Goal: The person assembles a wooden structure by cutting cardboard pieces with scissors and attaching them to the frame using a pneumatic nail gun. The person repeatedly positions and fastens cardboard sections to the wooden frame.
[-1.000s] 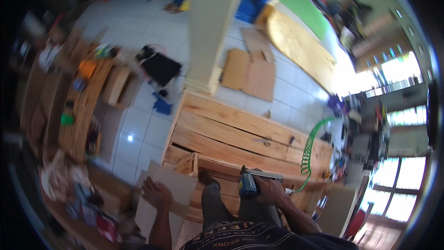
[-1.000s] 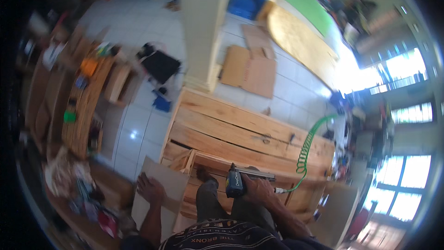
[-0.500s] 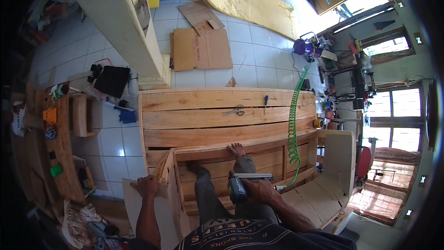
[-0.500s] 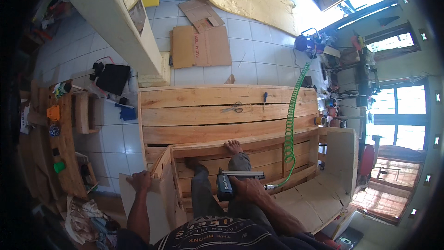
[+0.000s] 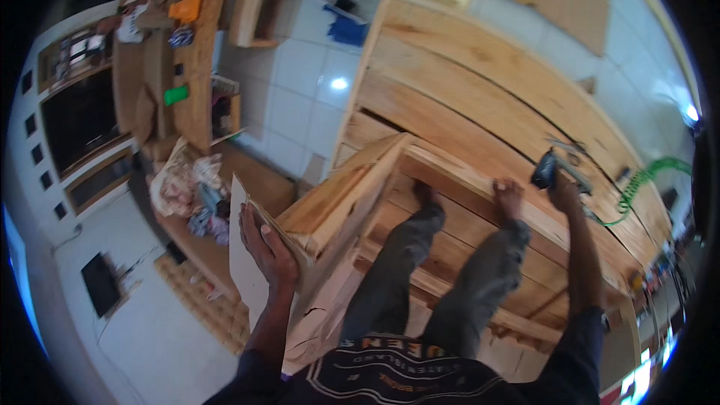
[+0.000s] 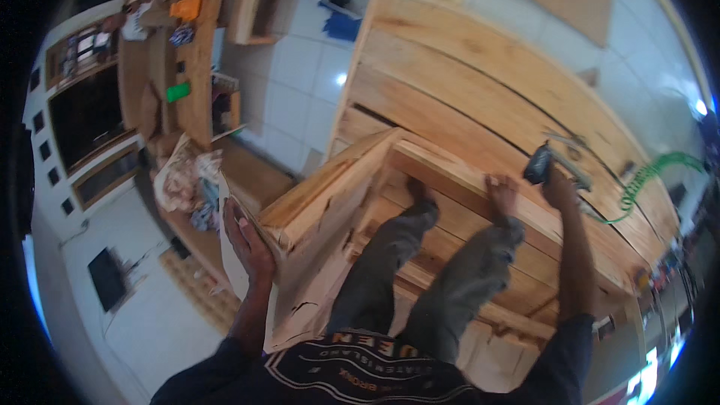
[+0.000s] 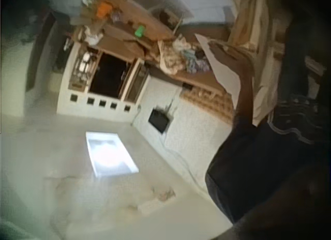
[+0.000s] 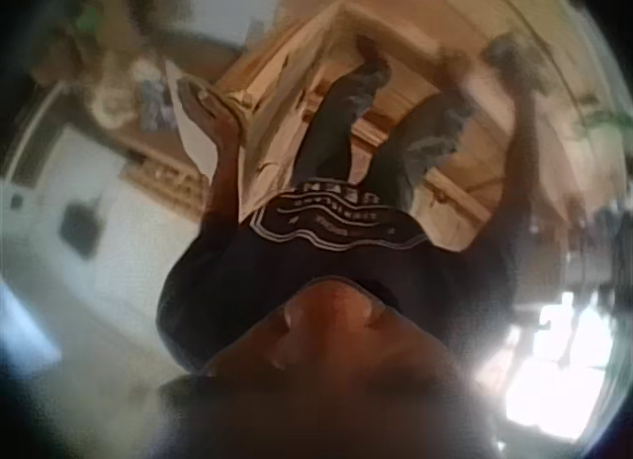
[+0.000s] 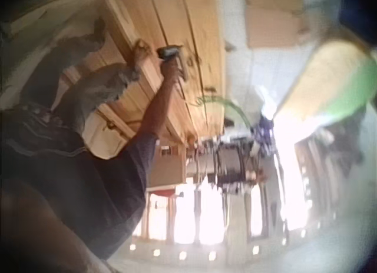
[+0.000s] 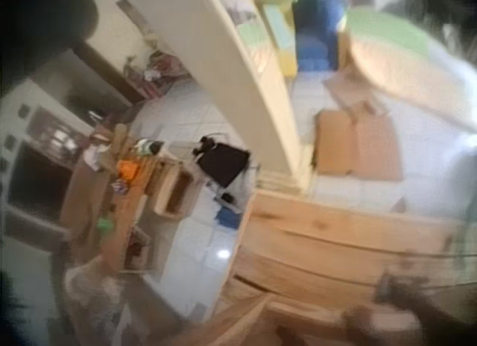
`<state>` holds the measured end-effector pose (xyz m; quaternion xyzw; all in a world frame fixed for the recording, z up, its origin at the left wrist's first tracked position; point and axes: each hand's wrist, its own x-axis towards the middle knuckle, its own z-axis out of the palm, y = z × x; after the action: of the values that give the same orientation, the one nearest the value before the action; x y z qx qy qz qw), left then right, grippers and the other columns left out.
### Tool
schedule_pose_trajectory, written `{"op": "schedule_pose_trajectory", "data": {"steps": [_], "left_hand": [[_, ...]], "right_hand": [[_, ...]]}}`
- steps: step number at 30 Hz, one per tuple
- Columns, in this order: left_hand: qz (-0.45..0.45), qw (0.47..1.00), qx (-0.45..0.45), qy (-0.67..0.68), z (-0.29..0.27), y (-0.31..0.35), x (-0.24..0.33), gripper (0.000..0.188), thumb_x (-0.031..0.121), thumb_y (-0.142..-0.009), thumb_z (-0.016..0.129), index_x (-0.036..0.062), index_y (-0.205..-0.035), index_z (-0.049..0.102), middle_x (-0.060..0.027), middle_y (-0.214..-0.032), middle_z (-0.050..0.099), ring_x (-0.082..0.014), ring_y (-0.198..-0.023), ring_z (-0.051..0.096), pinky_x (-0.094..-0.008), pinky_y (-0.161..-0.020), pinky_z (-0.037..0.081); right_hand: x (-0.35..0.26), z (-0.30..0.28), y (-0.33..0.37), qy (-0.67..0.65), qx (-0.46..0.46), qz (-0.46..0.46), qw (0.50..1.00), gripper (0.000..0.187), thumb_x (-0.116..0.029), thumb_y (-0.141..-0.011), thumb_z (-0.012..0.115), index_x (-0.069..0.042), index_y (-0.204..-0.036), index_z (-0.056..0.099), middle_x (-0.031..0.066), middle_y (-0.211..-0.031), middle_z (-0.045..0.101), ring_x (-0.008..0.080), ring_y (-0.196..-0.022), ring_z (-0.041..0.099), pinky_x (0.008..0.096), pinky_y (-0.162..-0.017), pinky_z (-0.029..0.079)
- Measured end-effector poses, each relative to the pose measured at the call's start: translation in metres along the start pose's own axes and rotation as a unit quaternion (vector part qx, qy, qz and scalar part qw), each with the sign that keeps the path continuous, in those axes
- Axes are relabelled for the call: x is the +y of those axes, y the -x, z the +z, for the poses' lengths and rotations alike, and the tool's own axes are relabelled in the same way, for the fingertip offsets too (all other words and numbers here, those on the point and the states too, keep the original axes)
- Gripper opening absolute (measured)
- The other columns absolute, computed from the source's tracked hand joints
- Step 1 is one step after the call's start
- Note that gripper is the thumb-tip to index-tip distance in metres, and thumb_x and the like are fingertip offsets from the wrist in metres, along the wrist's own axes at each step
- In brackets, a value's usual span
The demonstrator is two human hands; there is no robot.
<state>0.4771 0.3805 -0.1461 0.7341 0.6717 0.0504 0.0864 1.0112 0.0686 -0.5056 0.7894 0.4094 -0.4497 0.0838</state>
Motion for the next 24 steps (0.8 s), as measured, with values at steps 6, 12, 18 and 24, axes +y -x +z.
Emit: {"op": "schedule_pose_trajectory", "data": {"steps": [6,12,18,24], "left_hand": [[-0.072,0.997,0.03,-0.001,-0.011,0.021,-0.005,0.05,0.023,-0.108,0.043,-0.0009,-0.152,0.043,-0.0206,-0.157,0.045,-0.0327,-0.148,0.038,-0.0436,-0.124,0.024],[-0.104,0.979,0.074,0.157,-0.006,0.007,-0.058,0.053,0.031,-0.109,0.042,-0.0016,-0.151,0.046,-0.0228,-0.151,0.05,-0.0329,-0.137,0.05,-0.0447,-0.116,0.038],[-0.136,0.982,0.125,-0.05,-0.013,0.02,-0.036,0.044,0.028,-0.109,0.047,-0.0023,-0.137,0.062,-0.014,-0.138,0.064,-0.0282,-0.129,0.057,-0.0413,-0.113,0.041],[-0.068,0.975,0.21,-0.012,-0.002,0.042,0.016,0.033,0.025,-0.104,0.057,0.0009,-0.123,0.071,-0.0157,-0.114,0.074,-0.0207,-0.106,0.068,-0.0354,-0.094,0.052]], "right_hand": [[-0.092,0.055,-0.149,-0.132,0.142,-0.063,0.979,0.06,-0.033,-0.095,0.07,-0.001,-0.143,0.051,0.023,-0.119,0.068,0.0371,-0.103,0.068,0.0514,-0.088,0.053],[-0.134,0.093,-0.154,0.002,0.118,-0.256,0.959,0.045,-0.02,-0.099,0.054,-0.001,-0.14,0.056,0.0252,-0.132,0.062,0.0409,-0.123,0.058,0.055,-0.104,0.046],[0.048,0.088,-0.193,-0.188,0.101,0.143,0.967,0.052,-0.006,-0.089,0.062,0.004,-0.139,0.053,0.0299,-0.132,0.058,0.0424,-0.125,0.056,0.0474,-0.107,0.045],[0.21,0.072,-0.158,0.148,0.219,-0.137,0.955,0.041,-0.015,-0.098,0.055,-0.005,-0.137,0.057,0.0295,-0.131,0.054,0.0497,-0.124,0.051,0.0604,-0.11,0.039]]}}
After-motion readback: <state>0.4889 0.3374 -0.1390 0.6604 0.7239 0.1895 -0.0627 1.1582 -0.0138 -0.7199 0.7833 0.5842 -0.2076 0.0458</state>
